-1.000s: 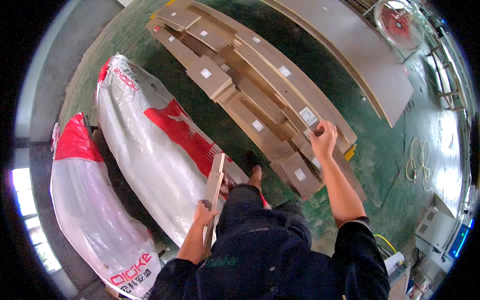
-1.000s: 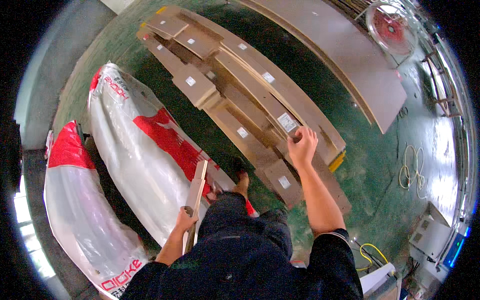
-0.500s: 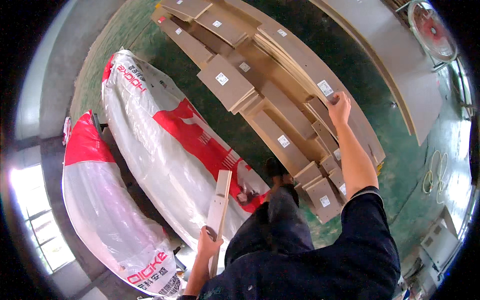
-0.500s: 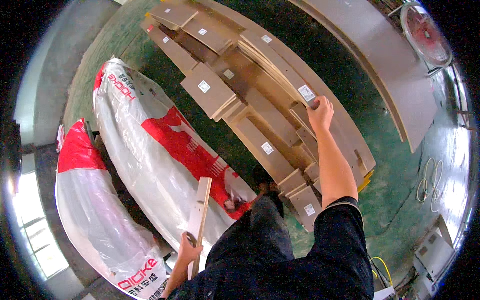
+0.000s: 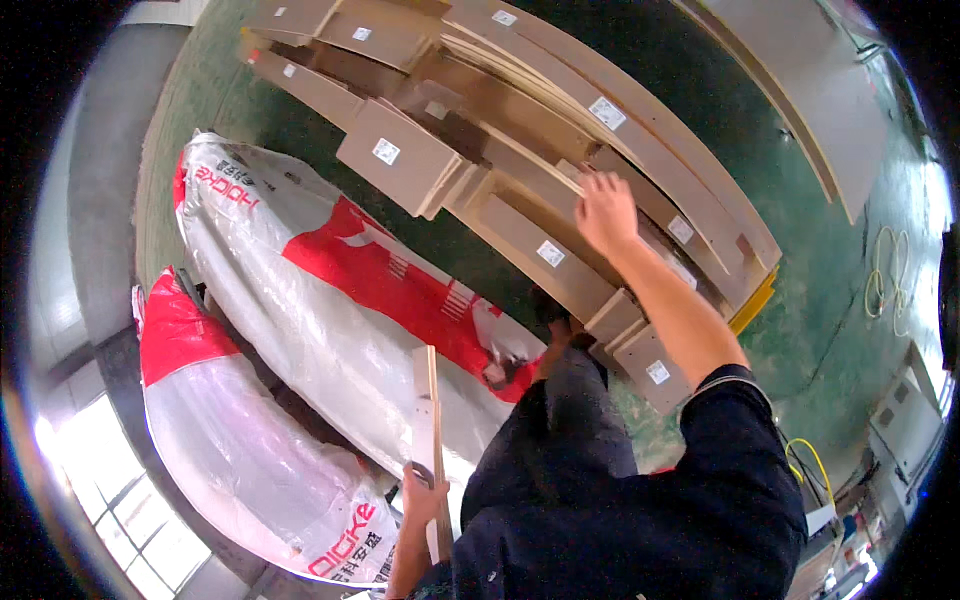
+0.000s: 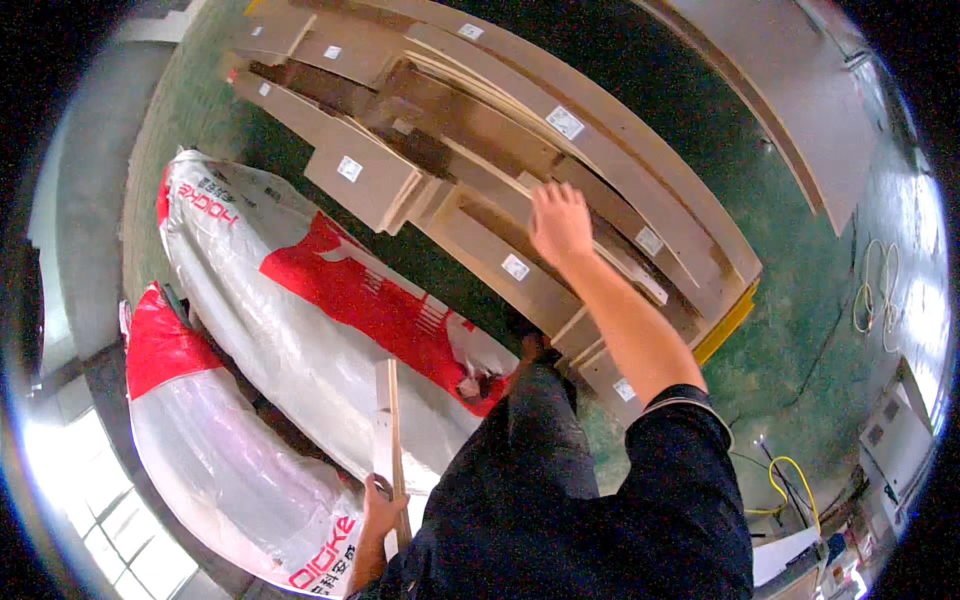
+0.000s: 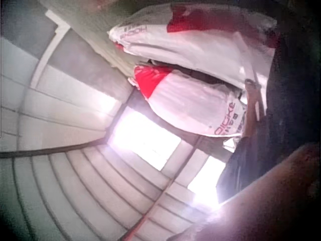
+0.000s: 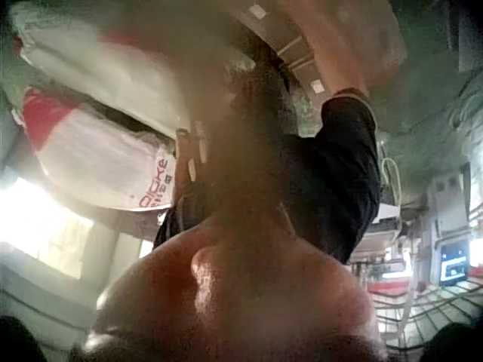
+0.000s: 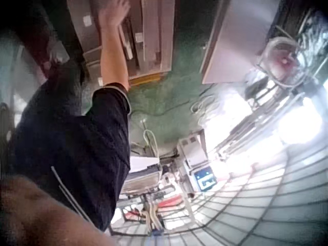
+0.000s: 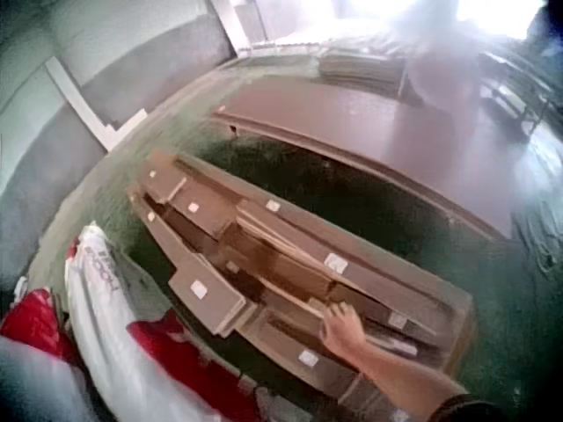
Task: The person organizes wooden planks by moving them from a workspace onto a stack on the floor, handling each plank individually by hand.
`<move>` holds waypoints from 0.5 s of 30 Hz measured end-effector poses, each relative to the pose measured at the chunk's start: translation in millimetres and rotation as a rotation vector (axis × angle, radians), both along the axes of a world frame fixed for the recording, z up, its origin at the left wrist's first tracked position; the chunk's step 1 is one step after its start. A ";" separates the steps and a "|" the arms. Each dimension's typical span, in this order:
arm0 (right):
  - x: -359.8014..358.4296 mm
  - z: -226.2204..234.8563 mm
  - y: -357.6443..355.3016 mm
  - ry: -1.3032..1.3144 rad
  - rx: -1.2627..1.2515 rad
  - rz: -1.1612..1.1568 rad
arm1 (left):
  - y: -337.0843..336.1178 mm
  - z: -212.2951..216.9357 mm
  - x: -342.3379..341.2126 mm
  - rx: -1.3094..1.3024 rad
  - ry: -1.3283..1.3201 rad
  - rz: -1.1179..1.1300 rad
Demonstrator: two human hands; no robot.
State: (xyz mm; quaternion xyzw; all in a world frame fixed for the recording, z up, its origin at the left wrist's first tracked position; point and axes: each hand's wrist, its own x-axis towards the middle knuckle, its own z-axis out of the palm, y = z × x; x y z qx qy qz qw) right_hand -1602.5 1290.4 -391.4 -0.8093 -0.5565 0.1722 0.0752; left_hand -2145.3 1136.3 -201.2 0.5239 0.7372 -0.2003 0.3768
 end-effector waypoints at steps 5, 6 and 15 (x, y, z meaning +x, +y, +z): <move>-20.0 -98.7 -15.3 -0.003 -0.213 -0.286 | 18.1 -11.8 11.0 -0.005 0.049 -0.063; -18.9 -116.2 -16.3 0.004 -0.226 -0.288 | 19.3 -13.4 11.4 -0.017 0.057 -0.067; -9.9 -162.2 -13.5 -0.069 -0.248 -0.112 | 3.8 -22.3 22.3 -0.040 0.030 -0.089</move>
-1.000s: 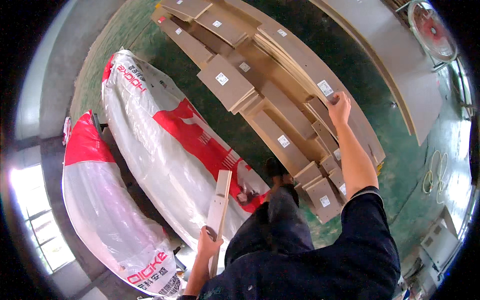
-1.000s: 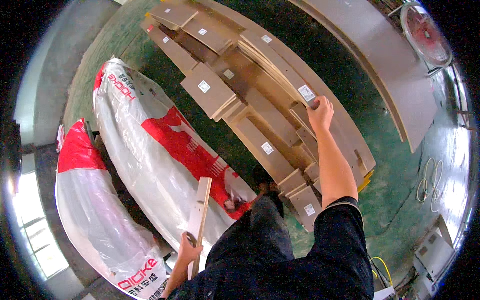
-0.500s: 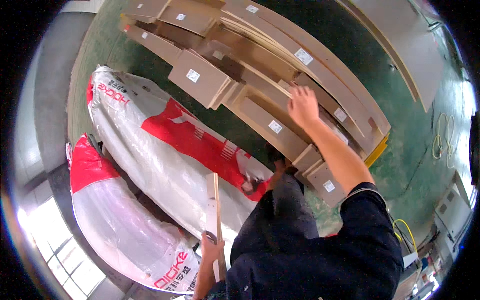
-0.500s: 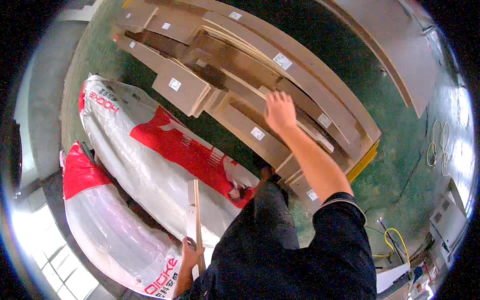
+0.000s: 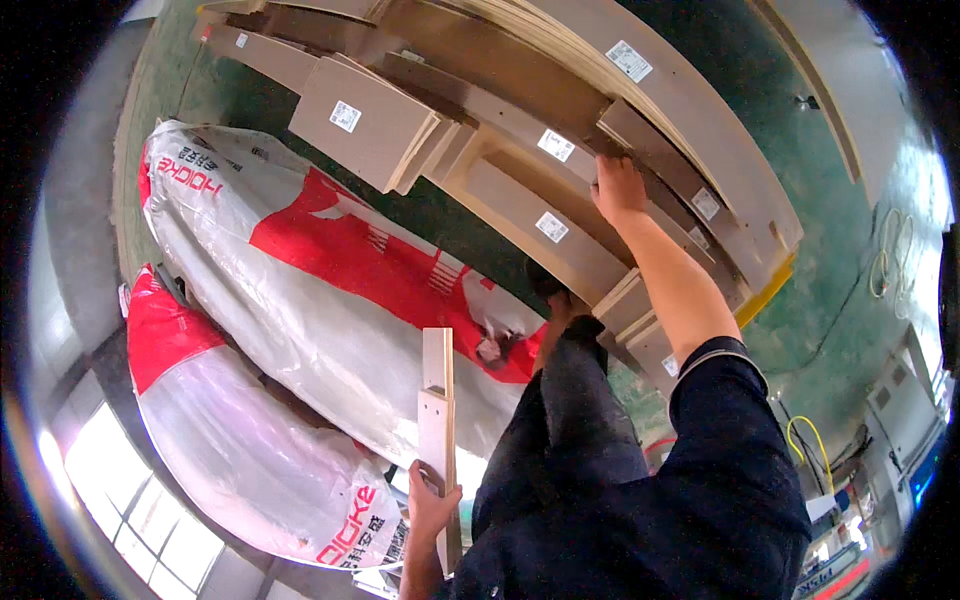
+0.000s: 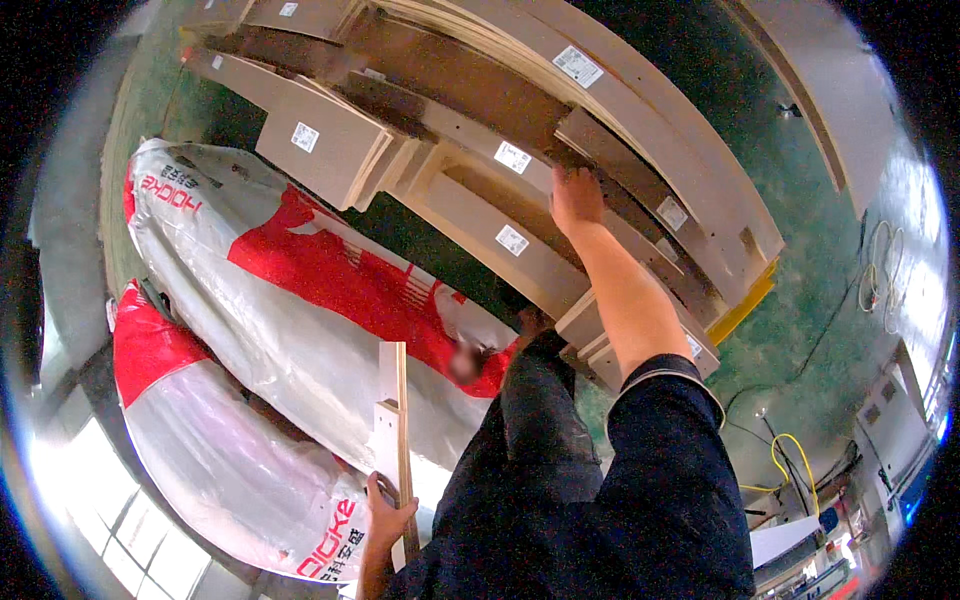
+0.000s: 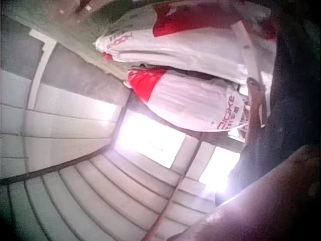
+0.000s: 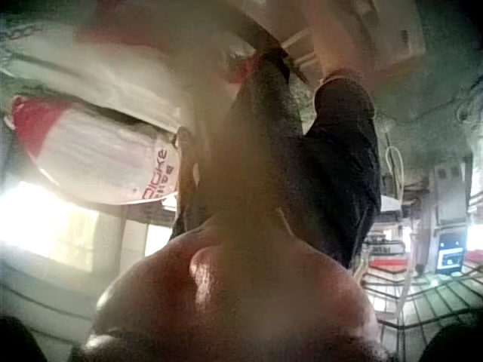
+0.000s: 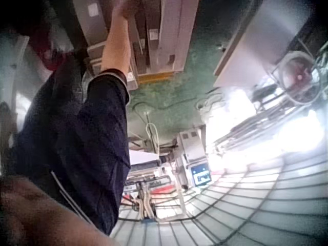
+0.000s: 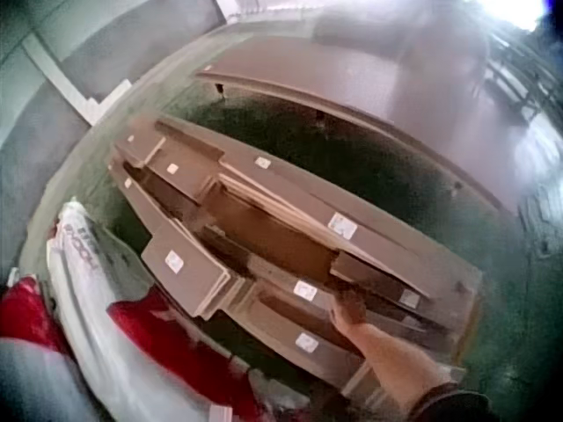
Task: The person organizes wooden planks by moving them from a workspace onto a stack on the floor, handling each plank individually by hand.
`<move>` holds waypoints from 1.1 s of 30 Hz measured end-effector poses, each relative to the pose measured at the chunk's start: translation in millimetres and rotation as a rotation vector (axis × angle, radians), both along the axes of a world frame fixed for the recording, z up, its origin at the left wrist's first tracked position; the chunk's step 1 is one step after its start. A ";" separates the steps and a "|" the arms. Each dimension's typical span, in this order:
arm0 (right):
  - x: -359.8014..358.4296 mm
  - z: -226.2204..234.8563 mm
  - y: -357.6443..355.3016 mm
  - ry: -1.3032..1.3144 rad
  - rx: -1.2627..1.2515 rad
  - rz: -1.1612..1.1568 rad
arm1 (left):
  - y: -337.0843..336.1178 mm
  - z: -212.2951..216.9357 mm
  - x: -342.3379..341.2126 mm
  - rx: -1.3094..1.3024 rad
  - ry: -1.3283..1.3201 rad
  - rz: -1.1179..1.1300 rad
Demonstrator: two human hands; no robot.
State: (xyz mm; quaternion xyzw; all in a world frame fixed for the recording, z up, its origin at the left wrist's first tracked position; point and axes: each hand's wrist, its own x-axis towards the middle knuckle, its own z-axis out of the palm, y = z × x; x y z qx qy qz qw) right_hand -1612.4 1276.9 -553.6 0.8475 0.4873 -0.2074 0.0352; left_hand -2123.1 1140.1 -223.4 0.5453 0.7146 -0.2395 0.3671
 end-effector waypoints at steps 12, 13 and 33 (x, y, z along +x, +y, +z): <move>33.7 71.2 -14.1 0.183 0.195 -0.022 | 18.0 -12.4 6.1 0.032 -0.101 0.031; 36.0 76.4 -15.8 0.249 0.147 -0.054 | 23.9 -10.0 10.7 0.033 -0.104 0.021; 114.2 163.4 -35.5 -0.021 0.605 -0.130 | 52.7 -3.6 50.7 0.038 -0.115 -0.084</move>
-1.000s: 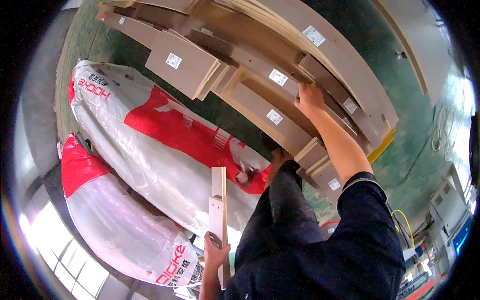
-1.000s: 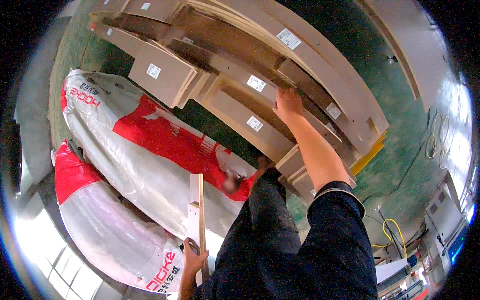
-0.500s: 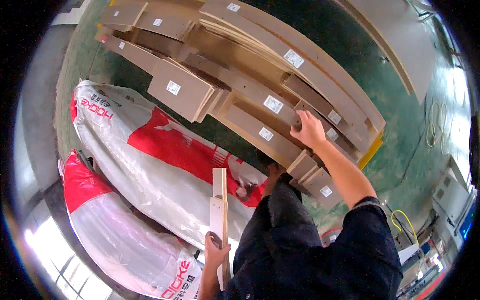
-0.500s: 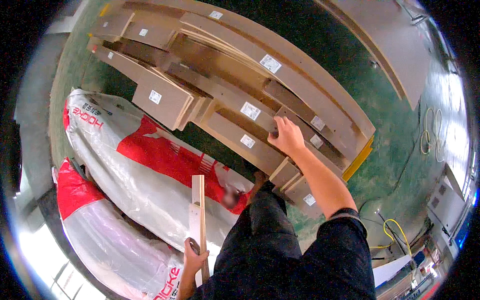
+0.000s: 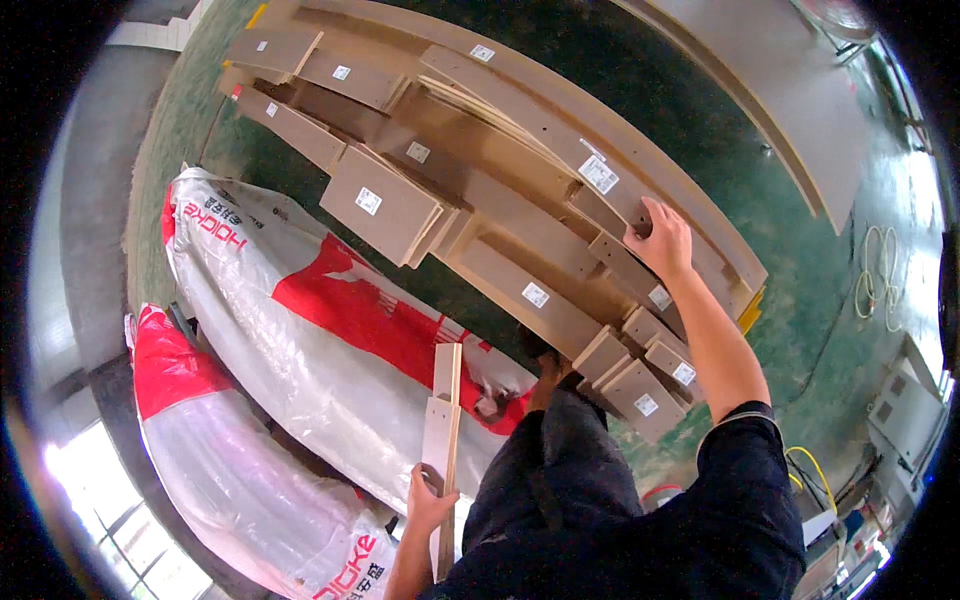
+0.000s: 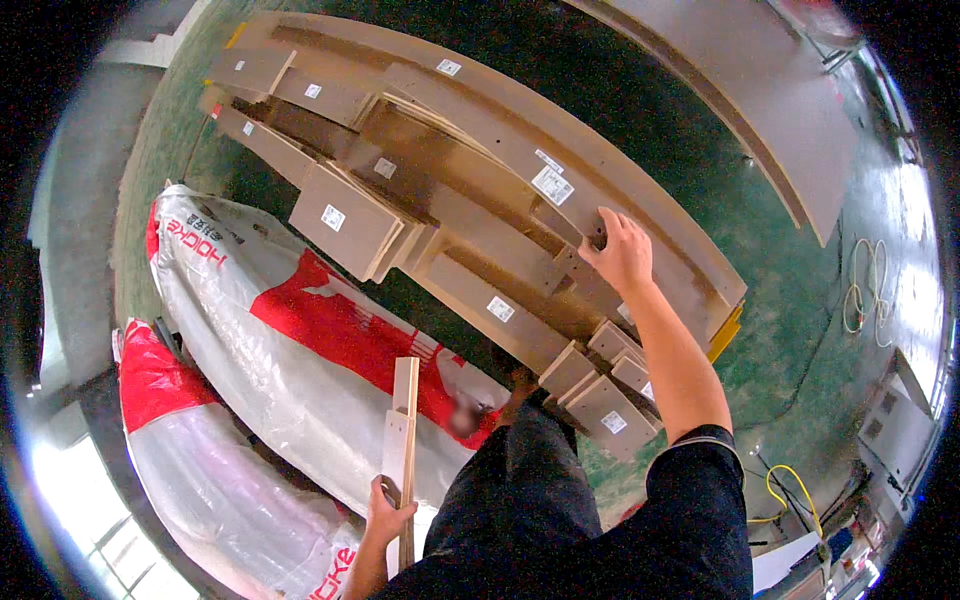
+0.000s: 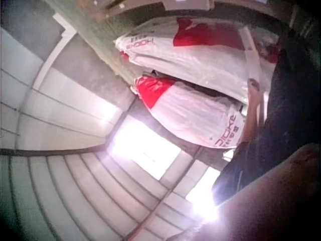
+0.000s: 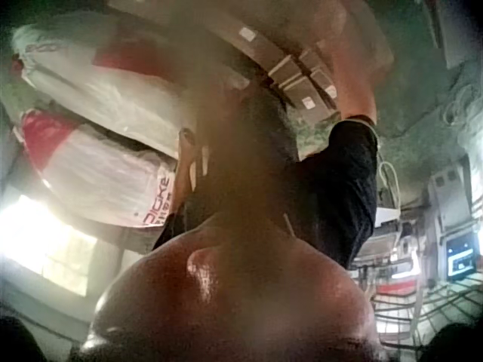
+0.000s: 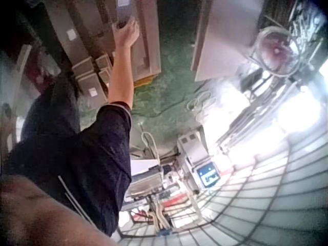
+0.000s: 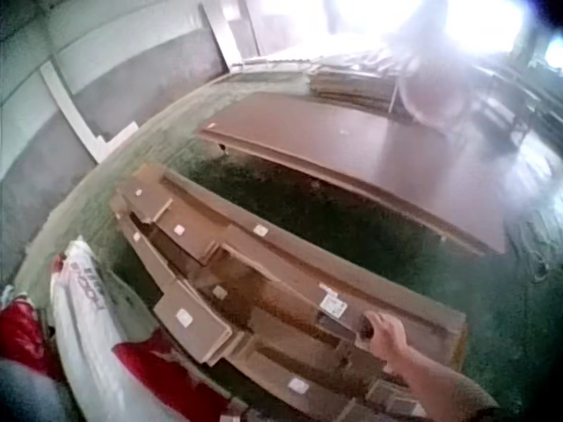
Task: The person organizes wooden planks by moving them from a workspace onto a stack on the floor, handling each plank individually by hand.
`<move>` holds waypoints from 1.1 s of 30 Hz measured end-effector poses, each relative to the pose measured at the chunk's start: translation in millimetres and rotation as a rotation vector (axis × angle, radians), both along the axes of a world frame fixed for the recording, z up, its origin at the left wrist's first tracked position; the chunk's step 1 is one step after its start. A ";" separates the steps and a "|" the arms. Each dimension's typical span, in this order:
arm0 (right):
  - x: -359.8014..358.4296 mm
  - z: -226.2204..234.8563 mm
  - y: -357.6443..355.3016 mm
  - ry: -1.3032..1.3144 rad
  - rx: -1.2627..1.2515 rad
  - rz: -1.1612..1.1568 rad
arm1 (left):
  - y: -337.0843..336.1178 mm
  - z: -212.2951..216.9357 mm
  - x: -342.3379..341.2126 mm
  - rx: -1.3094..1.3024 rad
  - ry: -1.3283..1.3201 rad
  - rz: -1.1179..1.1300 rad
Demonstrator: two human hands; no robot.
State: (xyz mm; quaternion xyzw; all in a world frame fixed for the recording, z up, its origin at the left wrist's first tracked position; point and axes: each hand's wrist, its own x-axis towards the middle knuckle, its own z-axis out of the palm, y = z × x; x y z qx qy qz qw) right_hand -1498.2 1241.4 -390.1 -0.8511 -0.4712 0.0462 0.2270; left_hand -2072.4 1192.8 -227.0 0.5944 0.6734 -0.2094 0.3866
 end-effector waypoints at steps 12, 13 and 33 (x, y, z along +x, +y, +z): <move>28.2 -22.4 3.7 -0.006 -0.119 0.050 | -10.0 -1.1 -11.6 -0.075 0.034 0.029; 27.8 -23.7 3.3 -0.006 -0.124 0.048 | -11.6 -1.7 -11.0 -0.083 0.044 0.036; 44.5 -40.7 29.4 0.050 -0.401 -0.105 | -23.1 -7.7 4.0 -0.051 0.044 0.036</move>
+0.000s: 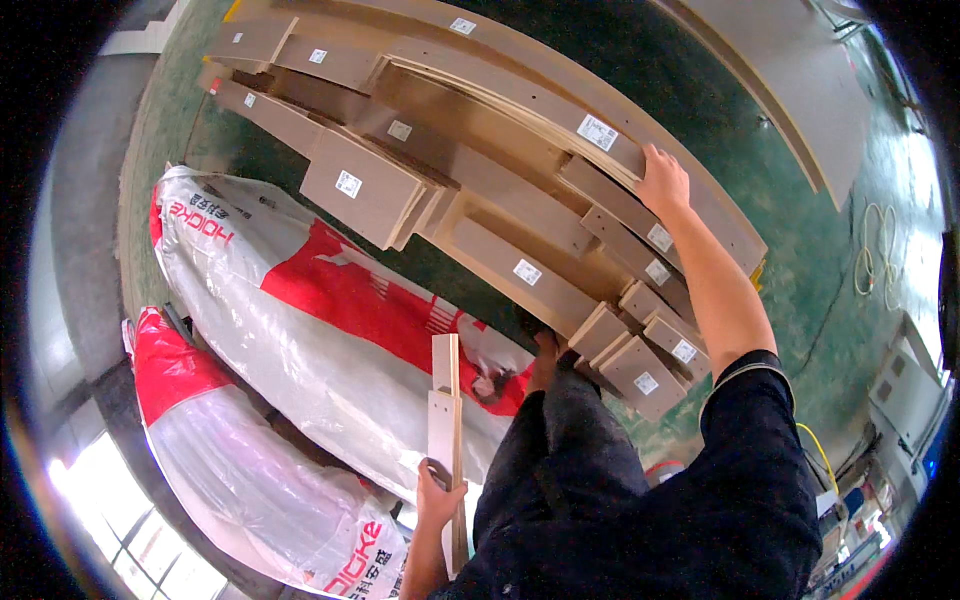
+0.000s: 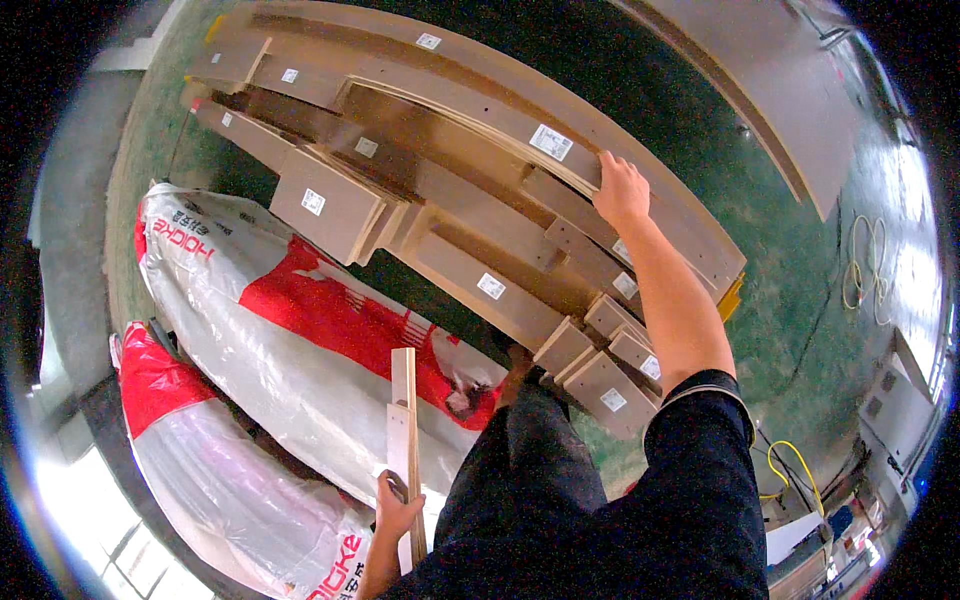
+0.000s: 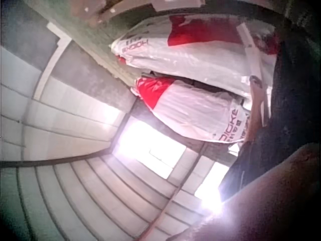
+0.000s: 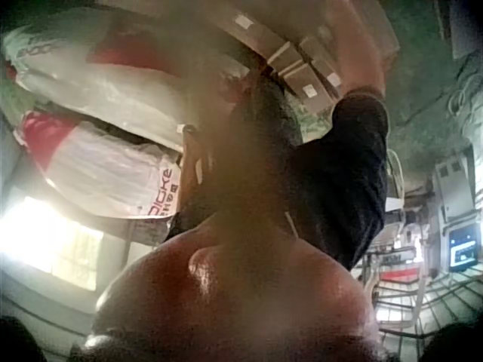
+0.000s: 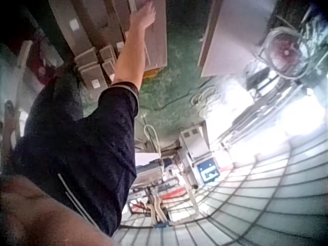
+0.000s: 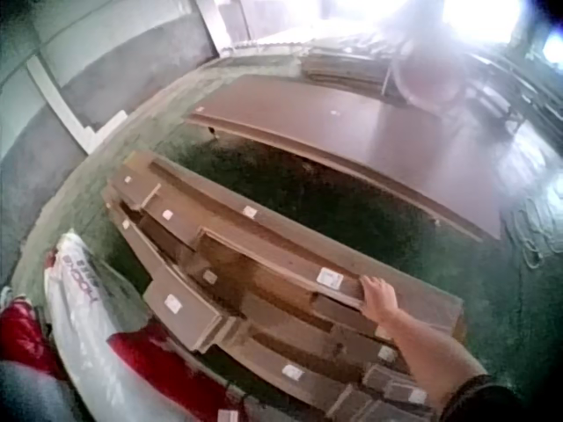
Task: The person organizes wooden planks by moving them from a workspace onto a stack on the floor, handling each plank individually by hand.
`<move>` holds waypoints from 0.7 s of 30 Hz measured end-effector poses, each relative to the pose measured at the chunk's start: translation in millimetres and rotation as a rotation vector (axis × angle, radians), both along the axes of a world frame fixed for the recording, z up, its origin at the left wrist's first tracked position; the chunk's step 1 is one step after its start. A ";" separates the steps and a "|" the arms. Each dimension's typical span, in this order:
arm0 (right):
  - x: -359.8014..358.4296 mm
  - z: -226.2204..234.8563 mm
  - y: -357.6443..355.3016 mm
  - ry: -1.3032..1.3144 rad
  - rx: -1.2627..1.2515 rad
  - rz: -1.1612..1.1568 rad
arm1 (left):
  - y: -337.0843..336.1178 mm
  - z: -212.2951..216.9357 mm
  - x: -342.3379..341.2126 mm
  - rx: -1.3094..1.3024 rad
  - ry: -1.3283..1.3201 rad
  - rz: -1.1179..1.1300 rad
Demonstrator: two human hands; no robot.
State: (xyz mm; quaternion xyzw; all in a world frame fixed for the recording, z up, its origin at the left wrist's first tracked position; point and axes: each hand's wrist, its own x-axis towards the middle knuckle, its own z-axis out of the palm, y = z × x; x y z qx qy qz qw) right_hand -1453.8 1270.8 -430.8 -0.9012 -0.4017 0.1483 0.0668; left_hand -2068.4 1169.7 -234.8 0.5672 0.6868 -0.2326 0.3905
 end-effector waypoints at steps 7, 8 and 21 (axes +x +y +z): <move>-5.7 7.3 9.3 0.042 0.042 -0.027 | 2.1 -3.0 7.2 0.026 -0.023 -0.003; -5.1 4.4 10.7 0.037 0.060 -0.019 | 3.1 -3.3 8.5 0.021 -0.023 -0.015; -50.1 36.1 -12.3 -0.169 0.457 0.099 | 22.5 -32.1 23.7 0.010 -0.125 -0.171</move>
